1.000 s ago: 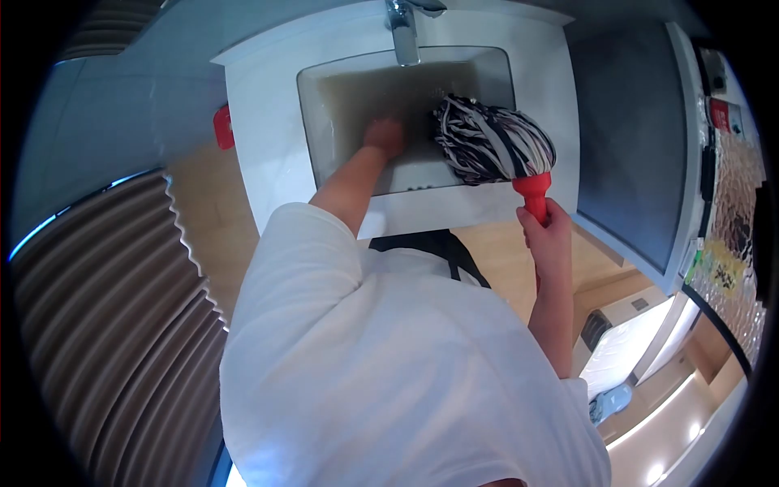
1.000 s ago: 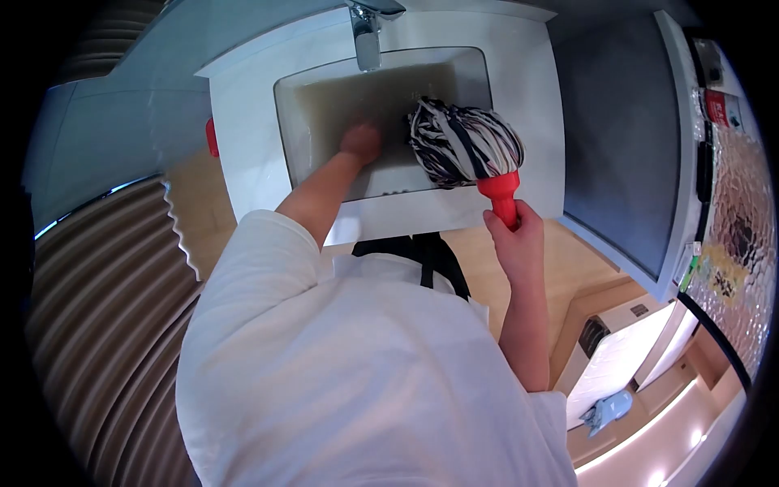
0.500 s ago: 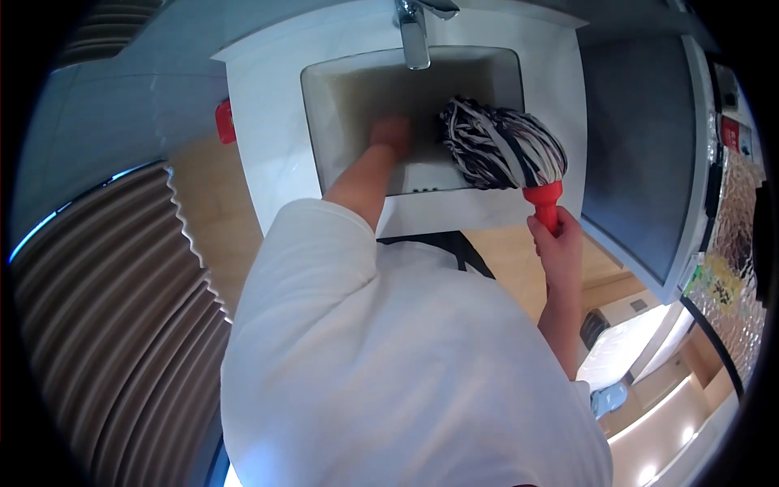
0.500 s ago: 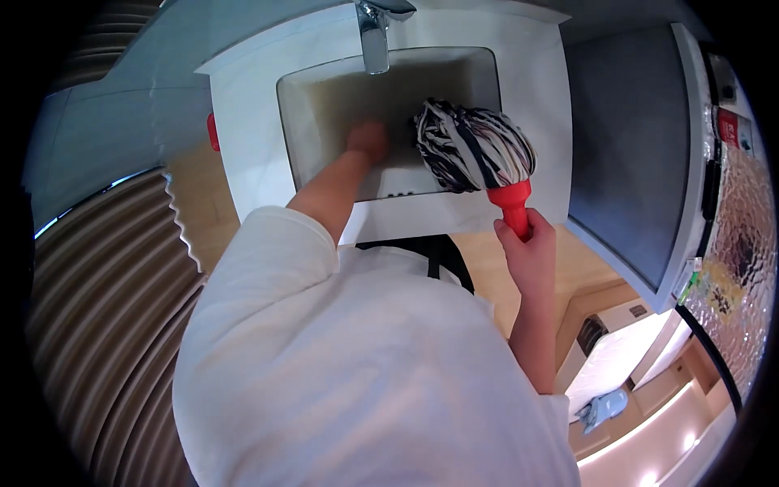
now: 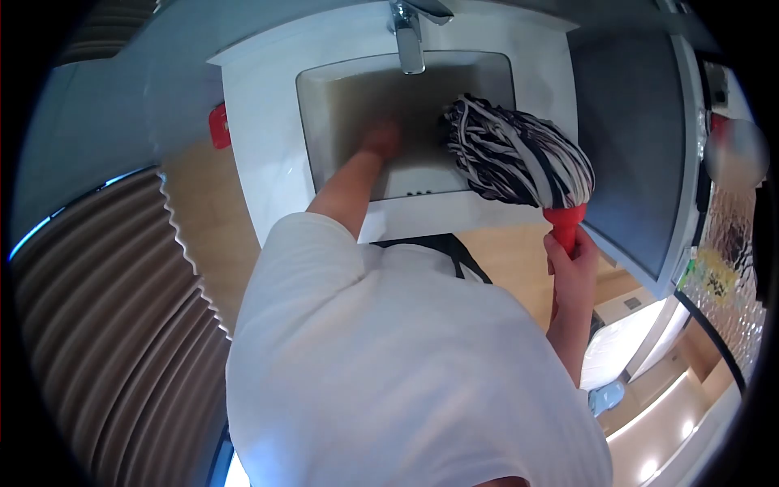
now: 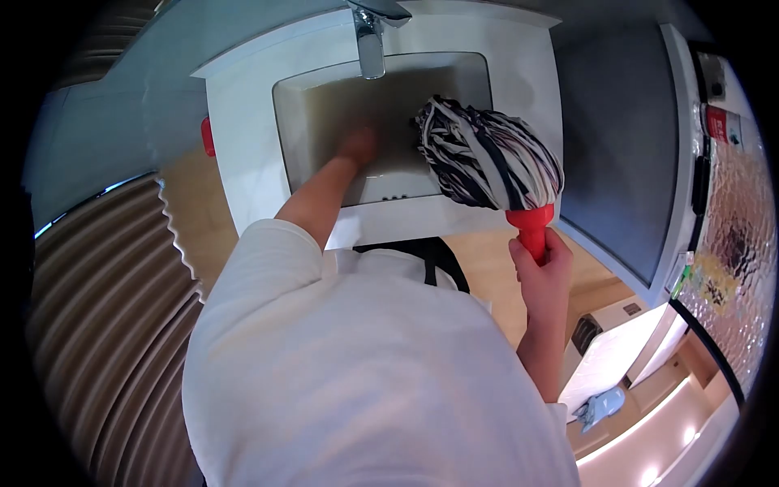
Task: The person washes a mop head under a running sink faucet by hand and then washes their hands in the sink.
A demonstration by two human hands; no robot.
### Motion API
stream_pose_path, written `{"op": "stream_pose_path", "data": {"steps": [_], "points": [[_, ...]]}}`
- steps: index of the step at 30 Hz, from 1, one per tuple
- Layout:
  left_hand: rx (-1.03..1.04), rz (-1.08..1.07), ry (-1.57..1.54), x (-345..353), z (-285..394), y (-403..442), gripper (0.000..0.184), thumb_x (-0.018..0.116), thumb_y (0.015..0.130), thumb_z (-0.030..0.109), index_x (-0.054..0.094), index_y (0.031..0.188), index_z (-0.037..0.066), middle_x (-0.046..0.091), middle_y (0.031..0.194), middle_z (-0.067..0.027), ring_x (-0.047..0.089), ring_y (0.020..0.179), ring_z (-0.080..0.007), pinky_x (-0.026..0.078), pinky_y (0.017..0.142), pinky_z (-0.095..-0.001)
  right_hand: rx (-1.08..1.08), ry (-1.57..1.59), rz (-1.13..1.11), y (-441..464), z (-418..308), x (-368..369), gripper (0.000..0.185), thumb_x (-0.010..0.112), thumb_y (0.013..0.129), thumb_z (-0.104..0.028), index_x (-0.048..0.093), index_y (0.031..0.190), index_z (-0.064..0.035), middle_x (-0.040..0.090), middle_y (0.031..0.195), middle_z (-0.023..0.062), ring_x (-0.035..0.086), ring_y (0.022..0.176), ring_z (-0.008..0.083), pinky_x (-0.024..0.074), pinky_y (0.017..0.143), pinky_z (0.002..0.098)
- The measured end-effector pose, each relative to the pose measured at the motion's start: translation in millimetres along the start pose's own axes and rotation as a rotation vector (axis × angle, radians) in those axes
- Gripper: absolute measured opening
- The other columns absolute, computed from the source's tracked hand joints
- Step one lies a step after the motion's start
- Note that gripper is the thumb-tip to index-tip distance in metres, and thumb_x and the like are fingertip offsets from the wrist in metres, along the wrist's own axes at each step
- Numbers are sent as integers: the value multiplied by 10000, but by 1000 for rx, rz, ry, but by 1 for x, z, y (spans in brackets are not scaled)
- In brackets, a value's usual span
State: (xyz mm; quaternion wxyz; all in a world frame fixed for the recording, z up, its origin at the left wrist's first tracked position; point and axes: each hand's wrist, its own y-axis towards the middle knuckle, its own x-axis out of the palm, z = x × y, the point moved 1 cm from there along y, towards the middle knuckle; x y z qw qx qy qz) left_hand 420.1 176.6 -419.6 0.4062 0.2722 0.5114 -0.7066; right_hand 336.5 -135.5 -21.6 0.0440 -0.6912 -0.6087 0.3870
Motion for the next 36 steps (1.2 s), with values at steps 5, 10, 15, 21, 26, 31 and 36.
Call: {"op": "stream_pose_path", "data": {"steps": [5, 10, 15, 21, 26, 31, 36], "points": [[-6, -184, 77, -32, 26, -10, 408, 534, 941, 197, 600, 1328, 84, 584, 1347, -235, 556, 1262, -397, 444, 1069, -505, 31, 40, 0, 3, -5, 3, 160, 724, 853, -109, 649, 947, -3, 557, 681, -12, 484, 565, 61, 376, 527, 235], [29, 591, 32, -32, 36, 1, 243, 566, 919, 166, 718, 1093, 91, 574, 1363, -172, 554, 1260, -405, 425, 1061, -563, 40, 29, -14, 12, -2, 5, 162, 717, 860, -110, 646, 956, -2, 556, 678, -12, 486, 565, 59, 376, 526, 236], [-135, 281, -111, -64, 43, 21, 262, 597, 880, 112, 703, 1117, 78, 660, 1187, -216, 603, 1206, -420, 497, 990, -557, 47, 49, -24, 13, 3, 3, 168, 714, 864, -103, 640, 975, -2, 549, 673, -13, 479, 559, 60, 377, 524, 237], [-349, 96, -304, -78, 21, 58, 266, 557, 947, 208, 740, 1103, 95, 701, 1193, -192, 674, 1135, -367, 557, 930, -489, 49, 87, 28, -4, -9, -5, 183, 707, 863, -83, 636, 1007, 6, 567, 698, 0, 482, 574, 65, 373, 513, 231], [-245, -163, -150, -26, -23, 137, 316, 591, 919, 240, 730, 1165, 99, 671, 1281, -176, 638, 1200, -367, 527, 995, -488, 28, 112, 95, -21, -27, -6, 218, 709, 839, -59, 641, 1030, 23, 617, 785, 22, 517, 611, 69, 405, 556, 219], [-432, -269, -233, -53, 0, 128, 324, 609, 908, 207, 721, 1196, 107, 660, 1304, -170, 624, 1230, -350, 511, 1020, -482, 29, 169, 41, -15, -24, -9, 250, 709, 826, -43, 645, 1056, 31, 622, 798, 20, 527, 640, 68, 410, 571, 217], [-492, -323, -205, -56, 1, 122, 336, 640, 891, 193, 718, 1207, 108, 662, 1308, -159, 631, 1226, -337, 520, 1012, -466, 46, 195, -13, -6, -19, -11, 290, 721, 825, -51, 644, 1088, 43, 626, 812, 23, 529, 672, 70, 417, 598, 223]]}}
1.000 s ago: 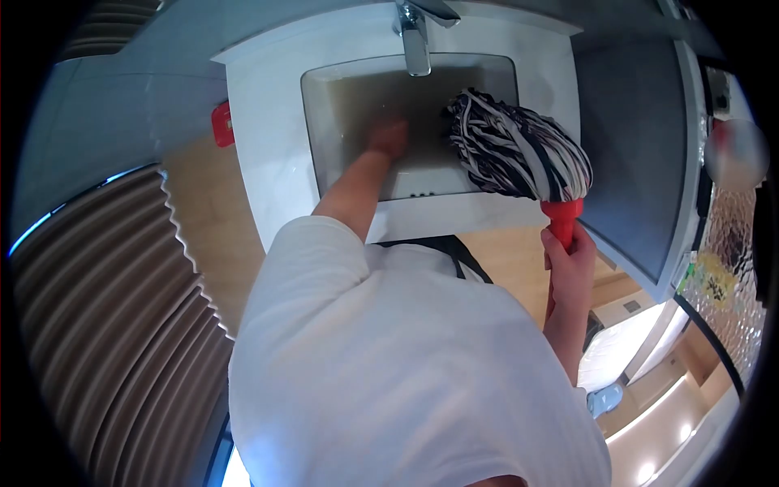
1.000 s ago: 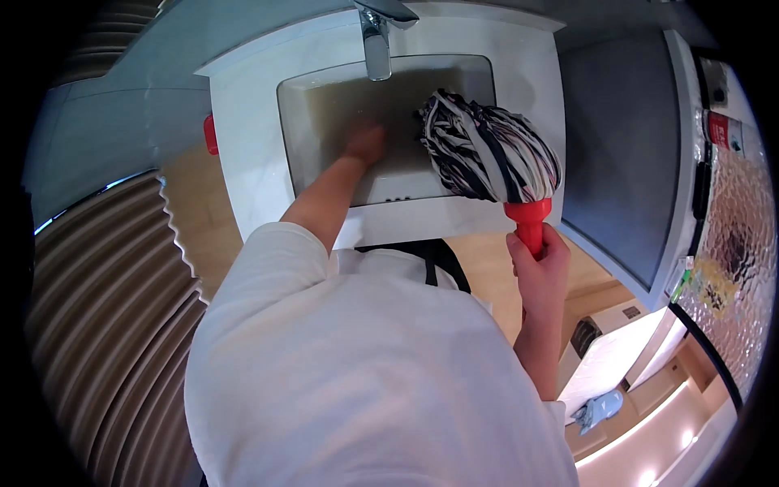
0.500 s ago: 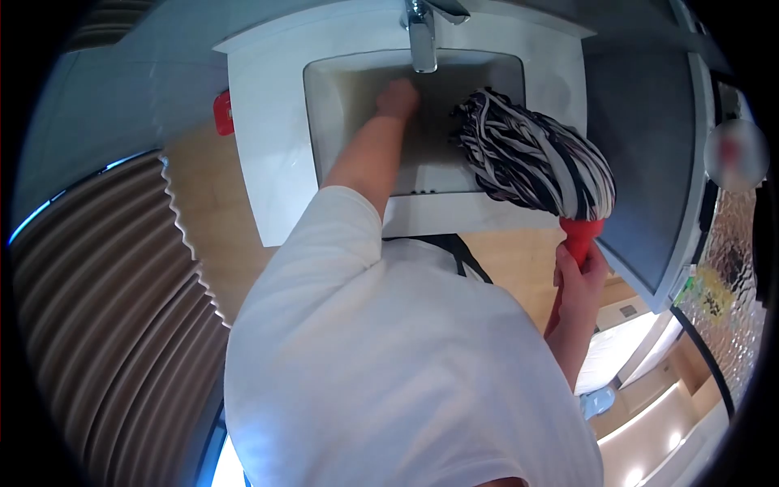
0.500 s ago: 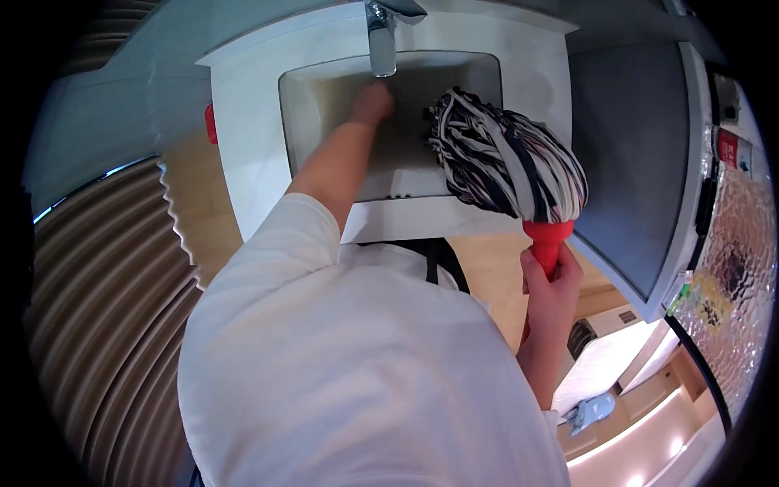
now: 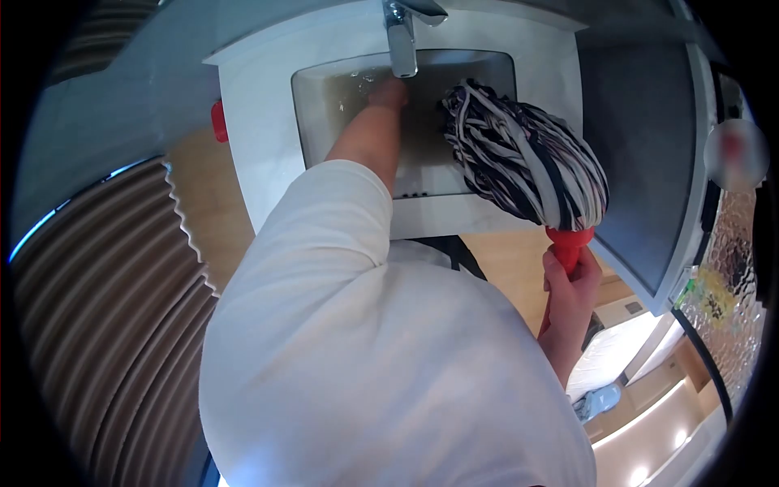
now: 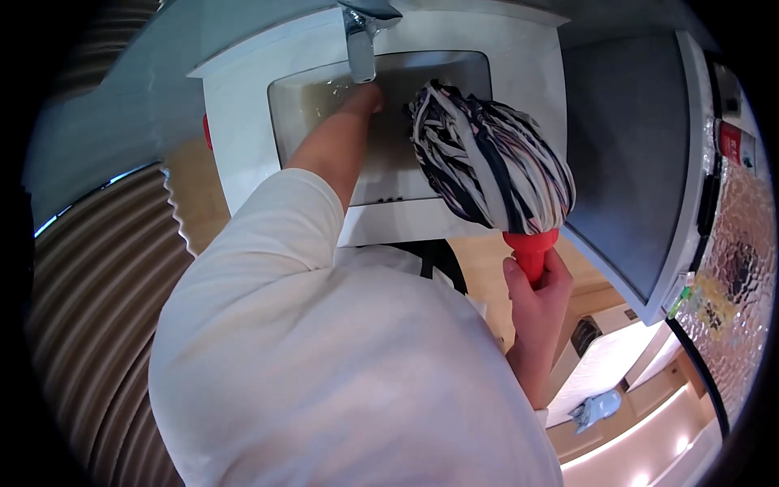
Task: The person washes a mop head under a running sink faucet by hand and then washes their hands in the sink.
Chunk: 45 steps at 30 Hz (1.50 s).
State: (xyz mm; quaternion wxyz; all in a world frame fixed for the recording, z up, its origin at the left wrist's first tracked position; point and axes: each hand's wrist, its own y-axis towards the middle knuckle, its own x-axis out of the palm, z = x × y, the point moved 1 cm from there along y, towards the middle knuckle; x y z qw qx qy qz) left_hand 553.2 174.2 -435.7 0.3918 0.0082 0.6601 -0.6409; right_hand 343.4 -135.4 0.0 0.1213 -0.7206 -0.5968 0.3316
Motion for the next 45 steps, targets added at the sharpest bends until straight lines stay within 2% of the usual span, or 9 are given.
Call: {"op": "stream_pose_path", "data": {"steps": [11, 23, 29, 31, 38, 41, 43, 44, 45], "points": [[45, 111, 20, -8, 10, -27, 354, 651, 901, 266, 721, 1213, 115, 655, 1337, -137, 624, 1249, -311, 515, 1028, -449, -46, -94, -52, 5, 11, -3, 235, 715, 842, -75, 637, 1029, 44, 614, 816, 34, 523, 731, 85, 432, 668, 240], [109, 186, 18, 11, -10, -5, 357, 600, 948, 278, 705, 1241, 104, 641, 1359, -137, 607, 1274, -312, 516, 1030, -453, -47, -72, -35, 0, 17, -2, 211, 711, 841, -52, 635, 1013, 43, 601, 800, 14, 503, 712, 68, 417, 640, 235], [124, 257, 23, 12, -4, 5, 362, 534, 945, 276, 727, 1173, 71, 637, 1335, -193, 623, 1229, -365, 500, 1036, -472, -36, -71, -14, -6, 19, -3, 207, 712, 846, -54, 641, 1017, 39, 599, 789, 10, 501, 700, 63, 415, 629, 235], [105, 278, -64, 10, -4, 4, 391, 641, 936, 335, 706, 1226, 81, 644, 1333, -179, 611, 1256, -340, 512, 1035, -460, -41, -69, -3, -5, 23, -3, 197, 713, 848, -57, 640, 1006, 35, 595, 781, 8, 498, 697, 60, 411, 624, 233], [165, 295, -12, -9, -9, -72, 345, 673, 919, 345, 731, 1129, 78, 675, 1254, -194, 644, 1192, -342, 514, 1019, -457, -33, -110, -16, 1, 31, 6, 153, 708, 871, -108, 626, 934, 5, 564, 721, -10, 486, 619, 60, 387, 559, 239], [360, 354, -114, 23, -18, -78, 381, 696, 905, 390, 729, 1115, 74, 690, 1205, -210, 666, 1136, -358, 526, 995, -442, -55, -94, -22, 3, 31, 2, 162, 704, 886, -125, 625, 951, 1, 544, 692, -20, 472, 576, 54, 368, 523, 240], [466, 479, -618, 43, -22, -98, 542, 655, 917, 534, 673, 1256, 111, 679, 1274, -181, 675, 1116, -370, 521, 965, -466, -48, -73, -32, -2, 27, -1, 159, 691, 905, -135, 621, 959, -3, 539, 680, -22, 464, 561, 50, 361, 511, 234], [464, 483, -623, 46, -16, -115, 542, 655, 917, 534, 673, 1256, 111, 679, 1274, -181, 675, 1116, -370, 521, 965, -466, -45, -46, -37, -4, 23, -1, 157, 679, 924, -145, 617, 967, -6, 533, 668, -24, 457, 546, 46, 354, 499, 229], [348, 258, -1053, 47, -5, -139, 606, 625, 923, 580, 618, 1326, 128, 640, 1341, -160, 637, 1179, -359, 488, 1001, -496, -48, -51, -42, -6, 20, -3, 157, 679, 924, -145, 617, 967, -6, 533, 668, -24, 457, 546, 46, 354, 499, 229]]}}
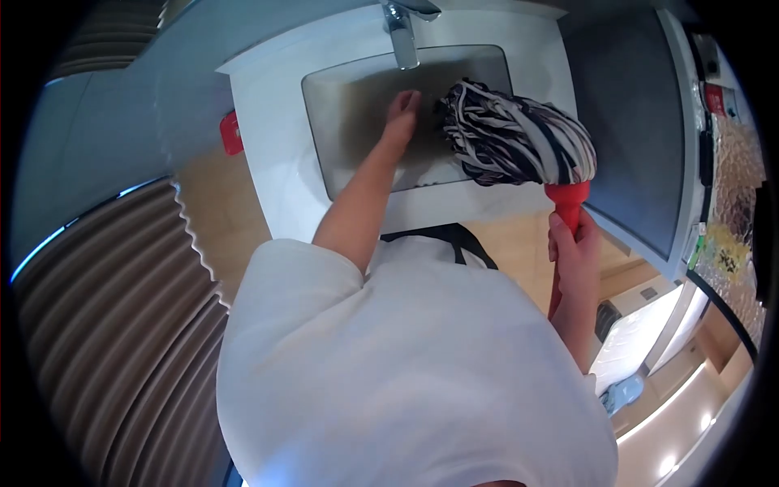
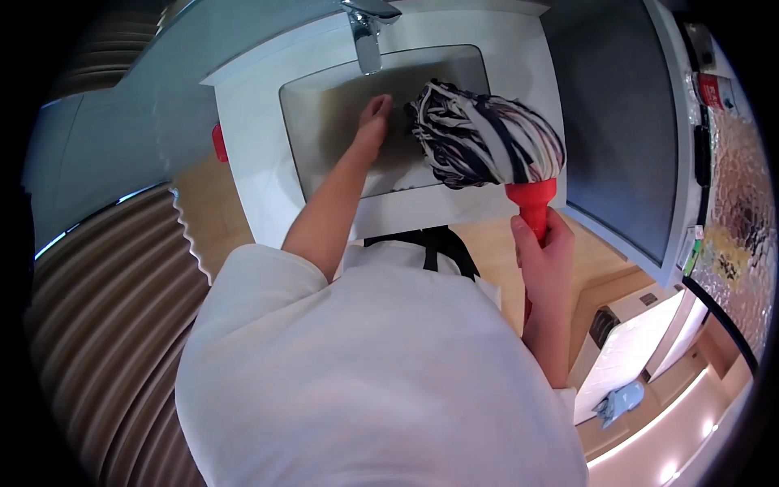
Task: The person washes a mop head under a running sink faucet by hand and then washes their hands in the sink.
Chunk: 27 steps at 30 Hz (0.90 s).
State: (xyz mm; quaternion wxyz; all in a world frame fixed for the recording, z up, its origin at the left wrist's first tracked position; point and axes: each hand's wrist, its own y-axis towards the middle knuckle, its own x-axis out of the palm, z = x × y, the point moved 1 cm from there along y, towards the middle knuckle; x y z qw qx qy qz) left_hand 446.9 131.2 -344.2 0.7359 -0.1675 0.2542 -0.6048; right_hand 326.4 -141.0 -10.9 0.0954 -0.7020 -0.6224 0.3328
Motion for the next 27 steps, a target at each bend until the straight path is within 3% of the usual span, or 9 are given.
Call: {"op": "stream_pose_path", "data": {"steps": [1, 2, 4, 9, 16, 19, 22, 24, 27], "points": [[-242, -53, -417, 4, 12, -20, 671, 596, 928, 625, 562, 1396, 145, 601, 1407, -139, 599, 1242, -349, 455, 1037, -525, -7, 27, -19, -3, -3, 2, 153, 659, 946, -156, 614, 971, -11, 531, 658, -23, 452, 530, 48, 350, 489, 226], [-241, -50, -423, 6, 27, -41, 671, 596, 928, 625, 562, 1396, 145, 601, 1407, -139, 599, 1242, -349, 455, 1037, -525, -15, 55, -37, -6, -6, 0, 153, 639, 969, -167, 611, 976, -16, 528, 647, -22, 447, 514, 50, 347, 478, 222], [-388, -461, -927, 12, 48, -74, 889, 403, 929, 777, 269, 1601, 210, 289, 1645, -127, 258, 1504, -369, 195, 1151, -675, -41, 49, -74, -13, -11, -1, 189, 612, 1005, -211, 602, 979, -24, 528, 650, -11, 445, 515, 58, 353, 477, 223], [-434, -673, -1369, 56, -1, -65, 904, 279, 922, 820, 214, 1615, 244, 226, 1668, -136, 193, 1521, -423, 52, 1125, -755, -79, 156, -185, -15, -44, -13, 308, 591, 1035, -336, 567, 1039, -29, 511, 665, 2, 442, 530, 71, 355, 481, 223], [-260, -784, -1613, 83, 1, -87, 878, 195, 922, 818, 302, 1573, 239, 316, 1618, -93, 344, 1435, -391, 202, 1097, -748, 10, 312, -397, -14, -96, -17, 385, 485, 1065, -435, 529, 1075, -53, 449, 637, 3, 386, 442, 80, 351, 390, 233], [-355, -648, -1808, 111, 3, -109, 807, 282, 949, 742, 334, 1571, 230, 372, 1599, -95, 322, 1470, -373, 252, 1166, -637, 118, 520, -518, -12, -100, -20, 393, 400, 1089, -434, 505, 1096, -56, 375, 597, -6, 309, 379, 76, 254, 302, 213], [-153, -752, -2023, 124, 41, -126, 778, 333, 957, 713, 366, 1552, 213, 383, 1591, -96, 352, 1452, -371, 280, 1165, -630, 309, 710, -705, -6, -91, -19, 409, 382, 1091, -441, 474, 1115, -43, 385, 613, 7, 351, 409, 84, 304, 338, 223], [-77, -770, -2097, 132, 60, -122, 975, 379, 842, 863, 344, 1564, 208, 374, 1588, -117, 370, 1435, -387, 343, 1141, -621, 373, 805, -744, -2, -76, -15, 428, 381, 1089, -448, 475, 1114, -30, 397, 626, 7, 357, 418, 80, 321, 345, 224], [-34, -528, -2225, 154, 42, -98, 905, 418, 869, 817, 462, 1490, 160, 482, 1509, -131, 455, 1368, -388, 400, 1110, -605, 485, 976, -810, 3, -44, -7, 452, 370, 1089, -452, 470, 1122, -13, 411, 650, 9, 370, 436, 75, 345, 355, 227]]}}
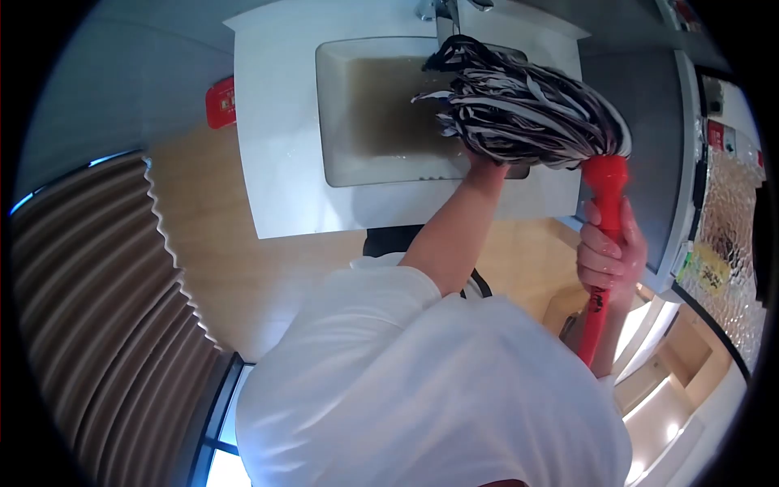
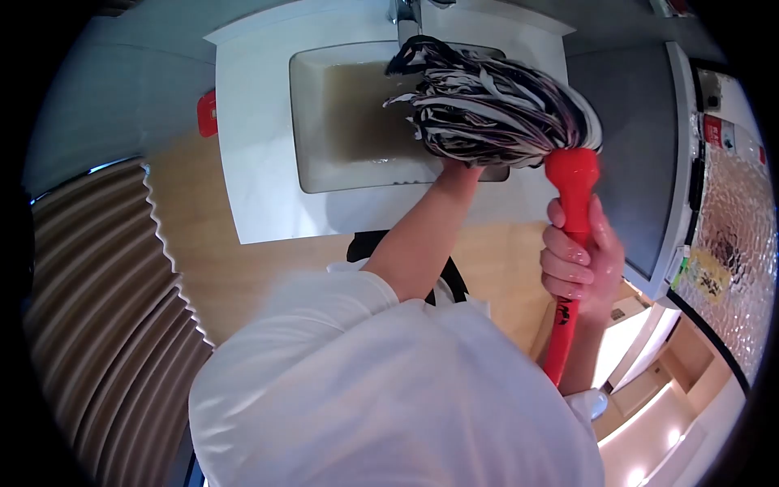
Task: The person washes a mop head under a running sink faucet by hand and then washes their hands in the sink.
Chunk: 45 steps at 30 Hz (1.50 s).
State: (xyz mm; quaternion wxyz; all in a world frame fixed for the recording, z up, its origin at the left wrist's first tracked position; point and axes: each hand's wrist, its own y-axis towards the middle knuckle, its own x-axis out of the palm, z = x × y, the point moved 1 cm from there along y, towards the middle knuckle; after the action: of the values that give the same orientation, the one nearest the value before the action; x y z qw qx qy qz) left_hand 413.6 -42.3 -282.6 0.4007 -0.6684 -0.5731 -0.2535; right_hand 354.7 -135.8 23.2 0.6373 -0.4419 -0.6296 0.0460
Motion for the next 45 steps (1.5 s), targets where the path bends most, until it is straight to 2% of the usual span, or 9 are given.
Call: {"op": "stream_pose_path", "data": {"steps": [7, 16, 21, 25, 33, 37, 39, 43, 45], "points": [[173, 234, 343, -3, 63, -6, 796, 405, 930, 737, 532, 1426, 128, 571, 1420, -133, 515, 1309, -382, 411, 1110, -580, 14, 46, -18, -7, 23, -36, 437, 372, 1092, -443, 486, 1150, -25, 390, 659, -8, 361, 444, 58, 317, 353, 200], [-147, 367, 901, 37, 121, 36, 627, 706, 858, 580, 666, 1237, 82, 723, 1164, -126, 687, 999, -354, 554, 912, -502, 66, -723, 647, 0, 53, -17, 298, 516, 1055, -365, 517, 1035, -68, 407, 634, -37, 360, 455, 46, 342, 380, 228], [-13, 570, 1510, 58, 126, 48, 550, 812, 793, 354, 692, 1165, -35, 718, 1054, -187, 680, 896, -299, 533, 783, -425, -5, -1880, 590, 28, 74, -26, 341, 601, 999, -254, 500, 1083, 60, 678, 809, 235, 692, 701, 384, 555, 625, 473], [82, 258, 1866, 80, 117, 51, 626, 875, 716, 291, 663, 1188, -63, 725, 1053, -186, 683, 928, -299, 526, 839, -408, 102, -1838, 592, 51, 96, -25, 394, 603, 998, -266, 495, 1111, 96, 670, 883, 339, 653, 881, 526, 536, 766, 529], [-32, -51, 2752, 159, 55, 37, 617, 797, 754, 360, 624, 1264, 60, 675, 1168, -277, 615, 1159, -444, 502, 989, -469, 91, -1790, 466, 72, 102, -31, 393, 596, 1002, -267, 497, 1094, 103, 684, 806, 275, 684, 568, 356, 538, 481, 444], [-45, -210, 3064, 154, 34, 47, 631, 725, 819, 412, 586, 1294, 20, 649, 1242, -278, 568, 1220, -491, 471, 1036, -471, 96, -1746, 451, 62, 94, -14, 405, 613, 981, -253, 516, 1102, 121, 696, 883, 288, 717, 813, 418, 573, 697, 492], [-331, -94, 3325, 174, 3, 33, 685, 626, 880, 500, 548, 1371, 28, 578, 1366, -269, 475, 1307, -531, 439, 1079, -459, 181, -1503, 432, 56, 87, -12, 344, 590, 1008, -264, 500, 1133, 44, 624, 703, 135, 601, 471, 214, 489, 405, 366], [-550, -199, 3326, 181, -16, 38, 713, 526, 958, 562, 511, 1438, 35, 520, 1469, -215, 485, 1357, -414, 408, 1108, -409, 150, -1073, 342, 34, 69, -17, 305, 611, 995, -258, 505, 1115, 1, 514, 643, 30, 481, 430, 118, 432, 371, 303], [-1159, -369, 2652, 193, -7, 60, 731, 410, 1018, 604, 467, 1491, 49, 508, 1497, -164, 506, 1345, -288, 370, 1134, -362, 75, -829, 208, 19, 61, -16, 271, 625, 986, -244, 509, 1096, -24, 437, 620, -19, 390, 420, 67, 369, 354, 249]]}}
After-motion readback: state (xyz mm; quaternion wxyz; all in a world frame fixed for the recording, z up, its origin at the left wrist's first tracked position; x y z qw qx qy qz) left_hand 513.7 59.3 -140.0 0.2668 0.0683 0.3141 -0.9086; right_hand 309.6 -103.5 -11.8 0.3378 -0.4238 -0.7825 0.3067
